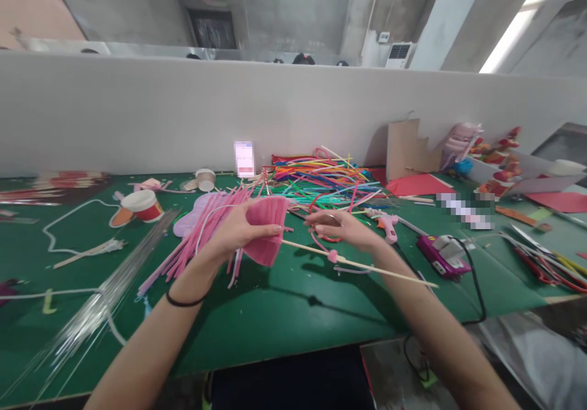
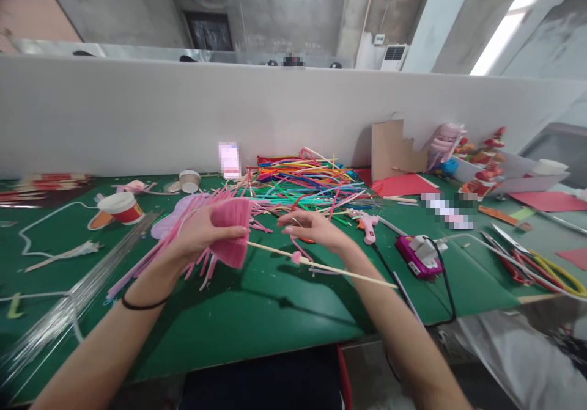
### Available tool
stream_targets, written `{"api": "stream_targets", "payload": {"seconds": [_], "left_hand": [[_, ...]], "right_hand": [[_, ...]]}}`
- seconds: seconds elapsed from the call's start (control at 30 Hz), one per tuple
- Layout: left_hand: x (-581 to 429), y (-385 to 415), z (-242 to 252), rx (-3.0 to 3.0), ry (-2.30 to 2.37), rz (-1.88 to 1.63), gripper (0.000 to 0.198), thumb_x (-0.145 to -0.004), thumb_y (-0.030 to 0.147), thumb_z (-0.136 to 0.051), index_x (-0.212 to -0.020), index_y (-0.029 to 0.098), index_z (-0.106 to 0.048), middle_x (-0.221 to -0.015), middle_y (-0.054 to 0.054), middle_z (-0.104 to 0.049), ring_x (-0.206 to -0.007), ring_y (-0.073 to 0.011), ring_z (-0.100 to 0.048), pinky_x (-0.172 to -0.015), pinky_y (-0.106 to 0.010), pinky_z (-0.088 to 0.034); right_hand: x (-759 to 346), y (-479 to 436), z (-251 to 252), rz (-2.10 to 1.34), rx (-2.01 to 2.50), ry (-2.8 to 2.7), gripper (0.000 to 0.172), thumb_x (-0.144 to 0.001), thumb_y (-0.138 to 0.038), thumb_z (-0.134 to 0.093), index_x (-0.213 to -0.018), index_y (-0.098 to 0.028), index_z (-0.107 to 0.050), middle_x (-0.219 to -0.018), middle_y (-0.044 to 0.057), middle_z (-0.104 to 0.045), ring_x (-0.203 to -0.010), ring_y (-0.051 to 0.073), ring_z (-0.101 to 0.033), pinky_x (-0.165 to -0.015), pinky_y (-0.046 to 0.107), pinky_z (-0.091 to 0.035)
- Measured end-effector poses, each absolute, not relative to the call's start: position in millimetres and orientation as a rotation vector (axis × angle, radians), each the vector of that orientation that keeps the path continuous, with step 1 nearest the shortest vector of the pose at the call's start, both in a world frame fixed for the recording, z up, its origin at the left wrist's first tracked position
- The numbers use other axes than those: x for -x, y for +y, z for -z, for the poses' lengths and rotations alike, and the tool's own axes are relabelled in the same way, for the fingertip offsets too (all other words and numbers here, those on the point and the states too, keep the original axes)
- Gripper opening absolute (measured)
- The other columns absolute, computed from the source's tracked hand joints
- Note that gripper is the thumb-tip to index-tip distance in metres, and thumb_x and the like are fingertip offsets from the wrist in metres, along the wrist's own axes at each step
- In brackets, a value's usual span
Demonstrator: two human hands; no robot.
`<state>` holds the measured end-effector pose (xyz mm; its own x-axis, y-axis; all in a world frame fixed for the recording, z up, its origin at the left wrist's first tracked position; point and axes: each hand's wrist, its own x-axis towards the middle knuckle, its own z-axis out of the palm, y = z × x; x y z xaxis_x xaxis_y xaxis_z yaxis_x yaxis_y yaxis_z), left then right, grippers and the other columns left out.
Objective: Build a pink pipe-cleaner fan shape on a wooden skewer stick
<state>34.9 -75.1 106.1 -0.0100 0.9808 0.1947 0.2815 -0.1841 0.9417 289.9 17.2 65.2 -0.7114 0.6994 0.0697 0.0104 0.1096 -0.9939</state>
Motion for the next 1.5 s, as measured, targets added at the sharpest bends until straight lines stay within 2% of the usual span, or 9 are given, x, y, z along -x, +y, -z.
{"api": "stream_targets", "payload": {"seconds": [0.1, 0.23, 0.4, 0.57, 0.8, 0.93, 1.0, 1.13, 1.5], "left_hand": [[-8.5, -84.4, -130.5, -1.764, 1.555, -1.402, 0.042, -0.060, 0.033, -0.085, -0.098, 0.020, -0.073, -0.083, -0.003, -0.072, -0.071, -0.0180, -0.065, -0.063, -0.027, -0.053], [-4.1, -94.4, -138.5, -1.943, 1.723, -1.556, 0.029, -0.062, 0.032, -0.083, -0.086, 0.020, -0.073, -0.073, 0.000, -0.067, -0.066, -0.0149, -0.060, -0.060, -0.025, -0.050], [-36.8, -88.5, -112.6, -1.792, 1.615, -1.558, 0.028, -0.066, 0.033, -0.080, -0.088, 0.017, -0.073, -0.070, 0.000, -0.068, -0.062, -0.0151, -0.062, -0.057, -0.025, -0.053], [-48.3, -78.0, -89.5, -1.713, 1.417, -1.390, 0.028, -0.067, 0.032, -0.081, -0.088, 0.016, -0.074, -0.077, -0.003, -0.073, -0.068, -0.0186, -0.068, -0.061, -0.027, -0.057], [-47.6, -76.6, -80.5, -1.618, 1.439, -1.408, 0.042, -0.064, 0.036, -0.083, -0.099, 0.016, -0.073, -0.083, -0.005, -0.076, -0.074, -0.0231, -0.071, -0.067, -0.031, -0.059], [-49.9, -77.0, -81.3, -1.571, 1.432, -1.386, 0.044, -0.063, 0.038, -0.083, -0.101, 0.016, -0.073, -0.081, -0.005, -0.076, -0.074, -0.0245, -0.071, -0.068, -0.034, -0.059], [-50.2, -77.4, -82.7, -1.562, 1.402, -1.357, 0.040, -0.063, 0.037, -0.083, -0.096, 0.016, -0.074, -0.079, -0.005, -0.075, -0.071, -0.0242, -0.070, -0.067, -0.034, -0.059], [-49.5, -79.2, -88.5, -1.535, 1.354, -1.278, 0.035, -0.061, 0.037, -0.083, -0.089, 0.017, -0.075, -0.077, -0.005, -0.074, -0.070, -0.0230, -0.069, -0.065, -0.034, -0.058], [-42.5, -83.0, -100.9, -1.600, 1.275, -0.958, 0.025, -0.063, 0.034, -0.083, -0.078, 0.017, -0.073, -0.071, -0.003, -0.072, -0.063, -0.0185, -0.066, -0.057, -0.026, -0.053]], "right_hand": [[-344.3, 31.6, -116.5, -1.425, 0.877, -2.154, 0.040, -0.076, -0.046, -0.073, -0.105, -0.019, -0.072, -0.109, 0.009, -0.072, -0.102, 0.021, -0.066, -0.089, 0.035, -0.051], [-381.9, 22.7, -175.3, -0.882, 1.014, -1.973, 0.039, -0.079, -0.052, -0.067, -0.103, -0.022, -0.073, -0.106, 0.008, -0.073, -0.094, 0.019, -0.067, -0.086, 0.035, -0.051], [-325.8, -30.6, -187.6, -0.608, 0.986, -2.209, 0.028, -0.084, -0.048, -0.063, -0.093, -0.025, -0.076, -0.095, 0.003, -0.075, -0.091, 0.021, -0.068, -0.076, 0.031, -0.051], [-267.5, -28.9, -169.5, -0.815, 0.884, -2.462, 0.023, -0.088, -0.037, -0.061, -0.093, -0.021, -0.076, -0.088, 0.003, -0.075, -0.079, 0.017, -0.067, -0.067, 0.028, -0.048], [-253.6, -7.3, -150.1, -0.975, 0.791, -2.256, 0.017, -0.081, -0.033, -0.069, -0.089, -0.020, -0.074, -0.085, 0.003, -0.075, -0.079, 0.016, -0.067, -0.074, 0.029, -0.051], [-251.6, -7.9, -144.4, -1.022, 0.690, -2.171, 0.036, -0.083, -0.029, -0.067, -0.119, -0.024, -0.064, -0.089, 0.001, -0.075, -0.081, 0.016, -0.069, -0.074, 0.031, -0.053], [-253.0, -5.1, -147.2, -1.027, 0.622, -2.221, 0.034, -0.088, -0.029, -0.061, -0.121, -0.025, -0.063, -0.091, 0.001, -0.075, -0.083, 0.016, -0.069, -0.074, 0.031, -0.054], [-260.1, 2.7, -158.8, -0.902, 0.475, -2.432, 0.018, -0.089, -0.026, -0.060, -0.101, -0.024, -0.073, -0.097, 0.000, -0.075, -0.089, 0.015, -0.068, -0.078, 0.030, -0.052], [-265.0, 0.4, -155.9, -0.451, 0.228, -2.577, 0.014, -0.091, -0.024, -0.057, -0.095, -0.024, -0.070, -0.099, 0.001, -0.072, -0.096, 0.015, -0.063, -0.085, 0.030, -0.049]]}}
